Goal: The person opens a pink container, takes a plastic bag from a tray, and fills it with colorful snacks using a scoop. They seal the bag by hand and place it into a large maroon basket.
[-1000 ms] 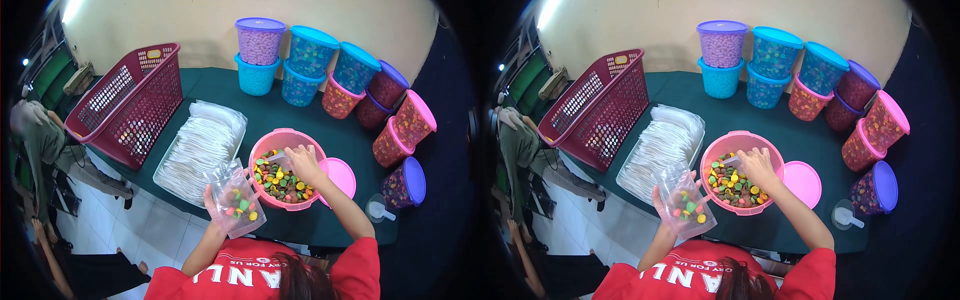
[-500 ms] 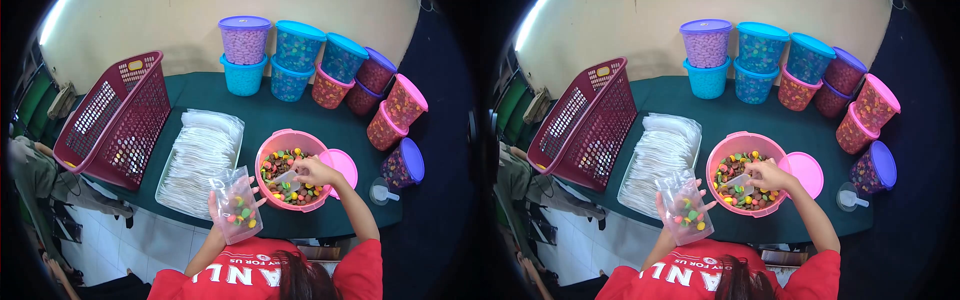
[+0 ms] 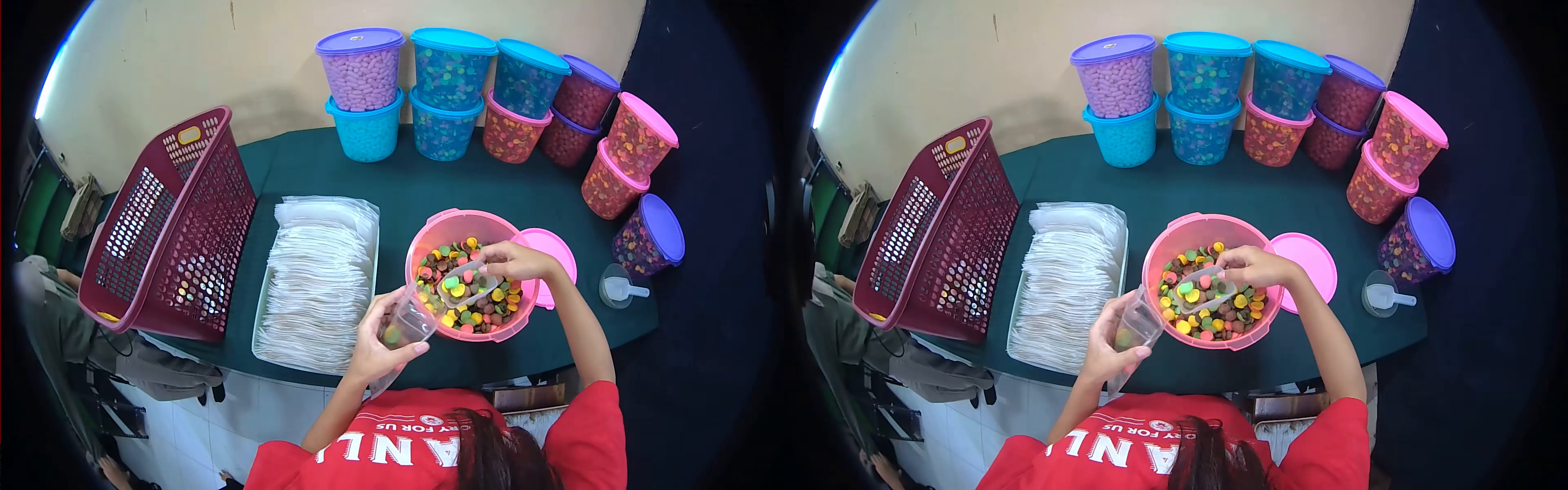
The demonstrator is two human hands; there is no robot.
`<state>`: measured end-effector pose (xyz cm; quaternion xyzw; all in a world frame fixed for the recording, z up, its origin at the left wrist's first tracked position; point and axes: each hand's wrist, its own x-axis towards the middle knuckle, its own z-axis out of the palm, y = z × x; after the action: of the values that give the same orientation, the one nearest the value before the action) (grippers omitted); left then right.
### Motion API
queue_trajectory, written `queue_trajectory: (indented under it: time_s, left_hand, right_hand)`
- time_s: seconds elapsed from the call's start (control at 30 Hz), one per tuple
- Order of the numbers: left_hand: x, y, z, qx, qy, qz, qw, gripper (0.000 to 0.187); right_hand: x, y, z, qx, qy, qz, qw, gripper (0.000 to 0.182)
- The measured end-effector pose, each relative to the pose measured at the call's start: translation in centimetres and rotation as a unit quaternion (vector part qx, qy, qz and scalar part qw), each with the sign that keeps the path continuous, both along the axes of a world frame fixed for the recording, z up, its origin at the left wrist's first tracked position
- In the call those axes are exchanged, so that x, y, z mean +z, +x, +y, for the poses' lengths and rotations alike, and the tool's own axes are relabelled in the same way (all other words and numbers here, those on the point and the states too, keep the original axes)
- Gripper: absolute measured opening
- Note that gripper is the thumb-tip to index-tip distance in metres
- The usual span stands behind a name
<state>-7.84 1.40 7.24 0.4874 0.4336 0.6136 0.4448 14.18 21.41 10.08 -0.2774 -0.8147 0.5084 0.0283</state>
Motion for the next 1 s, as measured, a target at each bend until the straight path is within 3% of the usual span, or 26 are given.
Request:
queue_trajectory:
  time_s: [0.03,0.07,0.13,0.3,0.4,0.43,0.5,0.53,0.63,0.83,0.9,0.97,1.0]
  left_hand:
    - [0.0,0.0,0.2,0.024,0.010,0.093,0.995,0.079]
    - [0.5,0.1,0.3,0.027,0.011,0.093,0.995,0.079]
    - [2.0,0.4,0.4,0.072,0.018,0.221,0.973,0.081]
    - [2.6,1.6,1.2,0.129,0.032,0.283,0.950,0.079]
    - [3.5,2.8,1.3,0.155,0.040,0.312,0.936,0.078]
    - [3.6,3.3,1.4,0.164,0.044,0.319,0.932,0.076]
    - [3.4,4.1,1.6,0.171,0.052,0.326,0.928,0.076]
    - [3.3,4.5,1.7,0.174,0.060,0.333,0.925,0.076]
    - [3.1,5.5,1.8,0.195,0.064,0.343,0.917,0.077]
    - [3.9,5.7,1.8,0.227,0.066,0.278,0.931,0.075]
    - [4.1,4.9,1.9,0.217,0.084,0.259,0.937,0.074]
    - [3.3,3.5,2.1,0.152,0.068,0.151,0.974,0.070]
    - [3.9,3.7,2.1,0.117,0.049,0.039,0.991,0.060]
  right_hand:
    - [0.8,0.0,0.0,0.003,0.001,0.000,1.000,0.018]
    - [1.6,0.1,0.1,0.001,-0.013,0.002,1.000,0.018]
    - [3.2,0.2,0.3,-0.016,-0.010,0.000,1.000,0.017]
    - [7.8,-0.4,0.4,0.006,0.070,0.023,0.997,0.016]
    - [10.7,-1.7,-1.0,0.066,0.251,-0.035,0.965,0.017]
    - [10.9,-2.2,-1.6,0.070,0.252,-0.035,0.964,0.017]
    - [11.2,-3.2,-3.0,0.130,0.423,-0.109,0.890,0.012]
    - [11.7,-3.8,-3.6,0.150,0.423,-0.155,0.880,0.012]
    - [11.0,-4.7,-4.4,0.194,0.464,-0.121,0.856,0.013]
    - [11.6,-5.7,-5.2,0.200,0.524,-0.054,0.826,0.012]
    - [12.9,-6.1,-4.9,0.214,0.572,-0.056,0.790,0.013]
    - [14.5,-6.6,-4.8,0.229,0.571,-0.047,0.787,0.012]
    - [15.1,-6.9,-5.0,0.247,0.562,-0.032,0.789,0.011]
